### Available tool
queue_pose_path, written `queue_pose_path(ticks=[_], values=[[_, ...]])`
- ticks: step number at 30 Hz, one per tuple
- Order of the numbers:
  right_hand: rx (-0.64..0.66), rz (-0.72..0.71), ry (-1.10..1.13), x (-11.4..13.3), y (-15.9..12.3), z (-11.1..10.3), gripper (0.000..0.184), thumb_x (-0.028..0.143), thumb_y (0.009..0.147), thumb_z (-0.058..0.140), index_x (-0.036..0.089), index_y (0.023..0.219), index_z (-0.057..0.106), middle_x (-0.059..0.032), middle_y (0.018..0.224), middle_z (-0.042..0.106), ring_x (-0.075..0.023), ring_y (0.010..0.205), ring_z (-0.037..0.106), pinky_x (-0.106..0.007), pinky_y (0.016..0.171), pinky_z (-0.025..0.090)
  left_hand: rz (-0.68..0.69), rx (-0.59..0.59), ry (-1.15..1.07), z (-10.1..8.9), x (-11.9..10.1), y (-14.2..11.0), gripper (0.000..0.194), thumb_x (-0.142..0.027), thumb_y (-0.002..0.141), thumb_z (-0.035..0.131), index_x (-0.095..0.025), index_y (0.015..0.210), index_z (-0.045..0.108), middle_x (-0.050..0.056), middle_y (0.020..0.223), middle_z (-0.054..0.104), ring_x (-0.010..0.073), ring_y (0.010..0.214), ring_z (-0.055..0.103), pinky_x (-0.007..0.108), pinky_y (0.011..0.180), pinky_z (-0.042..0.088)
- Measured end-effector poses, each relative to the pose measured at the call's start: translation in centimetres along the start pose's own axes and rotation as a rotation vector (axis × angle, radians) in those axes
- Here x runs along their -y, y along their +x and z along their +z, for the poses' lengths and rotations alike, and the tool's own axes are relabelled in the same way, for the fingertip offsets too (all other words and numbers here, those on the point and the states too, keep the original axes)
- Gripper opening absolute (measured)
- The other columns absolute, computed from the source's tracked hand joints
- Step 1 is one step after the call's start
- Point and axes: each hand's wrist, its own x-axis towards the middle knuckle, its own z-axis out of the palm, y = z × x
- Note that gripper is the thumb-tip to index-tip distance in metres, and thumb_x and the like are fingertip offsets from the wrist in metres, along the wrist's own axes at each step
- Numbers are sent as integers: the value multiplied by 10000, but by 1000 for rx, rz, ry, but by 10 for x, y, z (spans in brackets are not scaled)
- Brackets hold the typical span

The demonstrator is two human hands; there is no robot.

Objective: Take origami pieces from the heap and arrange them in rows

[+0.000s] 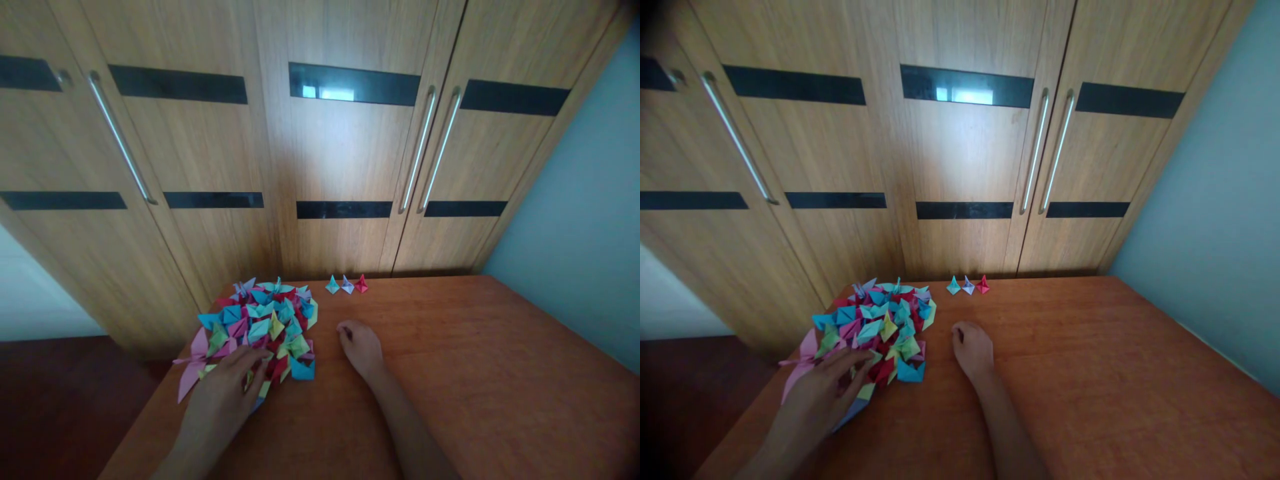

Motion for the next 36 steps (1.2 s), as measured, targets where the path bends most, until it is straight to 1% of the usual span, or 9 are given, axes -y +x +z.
queue_pose_path(ticks=[4, 8, 13, 17, 21, 26, 29, 32, 36], values=[[0, -20, 16, -2, 0, 1, 212, 185, 821, 456, 247, 846, 657, 1, 909, 683, -155, 872, 600, -224, 783, 404, -88, -63, 86, 9, 25, -43, 269, -373, 842, 457, -283, 976, 673, 10, 1038, 689, 204, 911, 658, 258, 711, 535], [1, -33, 31, -3, 0, 2, 219, 185, 821, 449, 246, 844, 659, -4, 913, 683, -159, 877, 600, -230, 794, 403, -169, -29, 132, 15, 28, -61, 310, -394, 835, 463, -297, 1054, 662, 12, 1137, 659, 218, 974, 647, 275, 733, 553], [-4, -28, 26, -3, -1, 2, 214, 192, 819, 454, 248, 850, 658, -4, 901, 684, -158, 849, 604, -229, 752, 408, -195, 71, 126, 20, 15, -58, 323, -365, 846, 448, -302, 1086, 655, 30, 1201, 624, 238, 1008, 633, 326, 749, 559], [-9, -34, 29, -2, -2, 2, 219, 199, 824, 451, 245, 849, 664, -13, 901, 687, -159, 855, 607, -231, 759, 409, -200, 88, 101, 20, 12, -55, 320, -359, 842, 458, -297, 1087, 654, 38, 1202, 621, 237, 1011, 630, 341, 778, 552], [-4, -39, 15, -2, -1, 1, 222, 200, 828, 450, 245, 846, 667, -15, 896, 690, -159, 846, 611, -230, 754, 409, -182, 59, 83, 21, 18, -58, 295, -361, 841, 467, -299, 1056, 659, 26, 1152, 650, 220, 981, 646, 319, 774, 553], [3, -38, 11, -4, -1, 3, 220, 191, 823, 454, 248, 848, 665, -11, 910, 691, -157, 869, 609, -225, 774, 408, -74, -77, 41, 26, 29, -59, 243, -383, 839, 484, -275, 949, 671, 15, 1031, 696, 199, 906, 668, 277, 775, 547], [-4, -39, 15, -3, -2, 3, 214, 193, 822, 455, 249, 844, 661, -8, 905, 689, -155, 866, 608, -223, 780, 407, -21, -111, 26, 28, 31, -59, 230, -372, 845, 475, -258, 879, 671, 19, 957, 710, 189, 843, 677, 254, 734, 547], [-4, -31, 11, -2, -2, 2, 214, 196, 822, 455, 246, 838, 662, -7, 904, 686, -156, 867, 605, -226, 789, 406, -30, -118, 52, 27, 30, -57, 236, -382, 839, 481, -252, 900, 668, 27, 956, 709, 193, 835, 676, 258, 718, 545], [3, -30, 1, -1, -1, 1, 218, 193, 823, 449, 242, 844, 661, -5, 901, 684, -151, 864, 602, -223, 781, 406, -95, -101, 88, 19, 22, -48, 296, -388, 834, 482, -253, 1057, 621, 27, 991, 694, 192, 845, 667, 265, 710, 532]])
